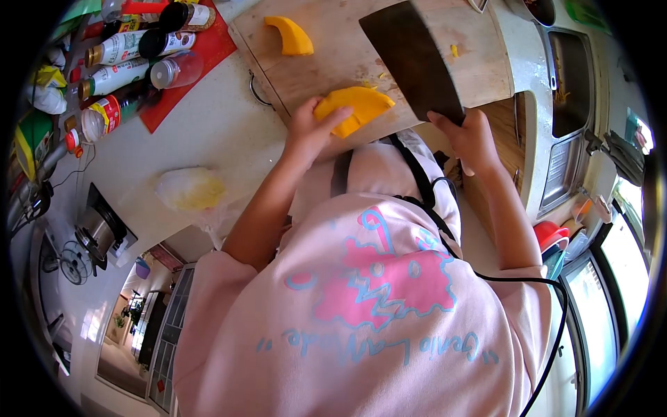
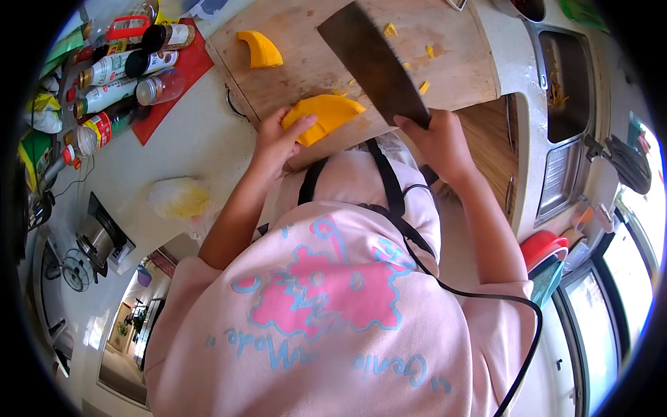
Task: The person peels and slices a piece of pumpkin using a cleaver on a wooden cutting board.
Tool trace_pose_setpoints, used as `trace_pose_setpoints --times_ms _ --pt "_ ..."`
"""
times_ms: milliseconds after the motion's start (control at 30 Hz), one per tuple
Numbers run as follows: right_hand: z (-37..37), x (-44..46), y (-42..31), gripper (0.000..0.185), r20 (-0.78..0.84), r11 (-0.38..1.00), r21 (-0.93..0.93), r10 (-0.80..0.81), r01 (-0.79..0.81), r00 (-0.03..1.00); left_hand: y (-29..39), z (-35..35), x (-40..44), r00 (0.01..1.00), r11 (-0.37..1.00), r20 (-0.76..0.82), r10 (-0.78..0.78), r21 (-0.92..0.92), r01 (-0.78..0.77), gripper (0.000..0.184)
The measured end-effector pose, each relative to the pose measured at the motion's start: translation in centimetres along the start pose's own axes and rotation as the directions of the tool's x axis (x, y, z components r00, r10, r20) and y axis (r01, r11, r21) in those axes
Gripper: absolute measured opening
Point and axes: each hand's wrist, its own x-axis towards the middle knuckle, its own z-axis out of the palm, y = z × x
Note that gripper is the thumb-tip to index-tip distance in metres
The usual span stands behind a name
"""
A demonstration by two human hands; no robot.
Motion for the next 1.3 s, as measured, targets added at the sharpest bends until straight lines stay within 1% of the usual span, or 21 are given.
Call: trace_pose_setpoints --times_ms 33,67,133,167,267,400,500,600,700,767,800,833,933,967,1067,1100,1133,1200,1233,1300 --pt "-0.6 0.3 0.0 0.036 0.079 0.989 0.128 0.068 -0.078 0.995 -0.6 -0.4 0.7 0.990 0.989 0.030 0.136 0.052 -0.138 0.037" --pt "-1.1 0.6 -0.1 0.037 0.166 0.954 0.249 0.125 -0.164 0.978 -0.6 -0.8 1.2 0.988 0.984 0.049 0.150 0.094 -0.154 0.043" --pt "-1.2 1.3 1.0 0.037 0.194 0.945 0.284 0.109 -0.162 0.975 0.2 -1.5 1.9 0.981 0.966 0.090 0.172 0.181 -0.185 0.054" --pt "-1.1 1.7 1.7 0.037 0.210 0.940 0.301 0.100 -0.162 0.973 0.4 -1.7 2.4 0.974 0.958 0.112 0.197 0.190 -0.216 0.056" --pt "-0.5 2.4 3.7 0.042 0.252 0.940 0.295 0.097 -0.172 0.963 0.6 -2.4 3.3 0.972 0.945 0.129 0.196 0.239 -0.222 0.052" --pt "0.5 2.6 4.8 0.042 0.314 0.898 0.382 0.096 -0.218 0.945 0.6 -2.3 3.5 0.963 0.909 0.102 0.249 0.318 -0.269 0.055" --pt "1.0 2.5 5.1 0.041 0.339 0.848 0.473 0.076 -0.240 0.938 1.0 -1.5 2.7 0.979 0.938 0.060 0.194 0.281 -0.203 0.054" --pt "1.5 2.8 5.7 0.038 0.363 0.819 0.512 0.065 -0.257 0.930 0.0 -1.0 3.0 0.962 0.930 0.006 0.272 0.256 -0.265 0.052" --pt "1.8 2.8 6.0 0.036 0.360 0.815 0.526 0.048 -0.245 0.932 0.5 -0.6 2.4 0.974 0.954 -0.007 0.225 0.206 -0.219 0.051" --pt "2.0 2.6 6.3 0.038 0.344 0.808 0.538 0.050 -0.241 0.938 0.5 -1.1 2.2 0.946 0.924 -0.040 0.323 0.228 -0.306 0.047" --pt "2.0 2.4 6.4 0.039 0.308 0.834 0.508 0.056 -0.214 0.950 0.7 -1.4 2.0 0.927 0.905 -0.053 0.372 0.241 -0.350 0.046" --pt "2.0 2.1 6.4 0.039 0.271 0.859 0.476 0.060 -0.188 0.961 0.9 -1.6 1.3 0.933 0.918 -0.086 0.348 0.233 -0.321 0.041" --pt "1.5 0.4 4.2 0.040 0.121 0.935 0.337 0.074 -0.111 0.990 -0.1 -2.4 -0.1 0.886 0.899 -0.171 0.431 0.166 -0.405 0.039" --pt "1.4 -0.2 3.5 0.041 0.065 0.955 0.281 0.075 -0.090 0.995 -0.4 -2.5 -0.8 0.877 0.894 -0.185 0.443 0.166 -0.416 0.035" --pt "2.1 -1.0 3.9 0.037 -0.056 0.996 0.059 -0.068 0.072 0.996 -2.0 -3.2 -2.0 0.930 0.906 -0.094 0.355 0.280 -0.317 0.032" --pt "1.7 -1.7 2.8 0.034 -0.035 0.998 0.038 -0.050 0.052 0.998 -2.2 -2.7 -2.5 0.944 0.917 -0.056 0.326 0.262 -0.301 0.032" --pt "1.8 -2.1 2.5 0.034 -0.032 0.997 0.044 -0.059 0.060 0.998 -2.3 -2.5 -2.7 0.950 0.893 -0.021 0.311 0.350 -0.285 0.036" --pt "1.9 -2.5 2.2 0.034 -0.023 0.996 0.050 -0.075 0.076 0.997 -1.8 -1.0 -3.0 0.952 0.864 0.027 0.305 0.413 -0.289 0.040" --pt "1.7 -2.8 1.6 0.032 -0.010 0.998 0.032 -0.057 0.057 0.998 -1.0 -0.5 -3.0 0.969 0.877 -0.001 0.248 0.424 -0.224 0.042" --pt "1.5 -3.0 1.3 0.033 -0.028 0.993 0.058 -0.099 0.101 0.995 0.4 0.3 -2.5 0.989 0.892 -0.058 0.132 0.442 -0.093 0.047"
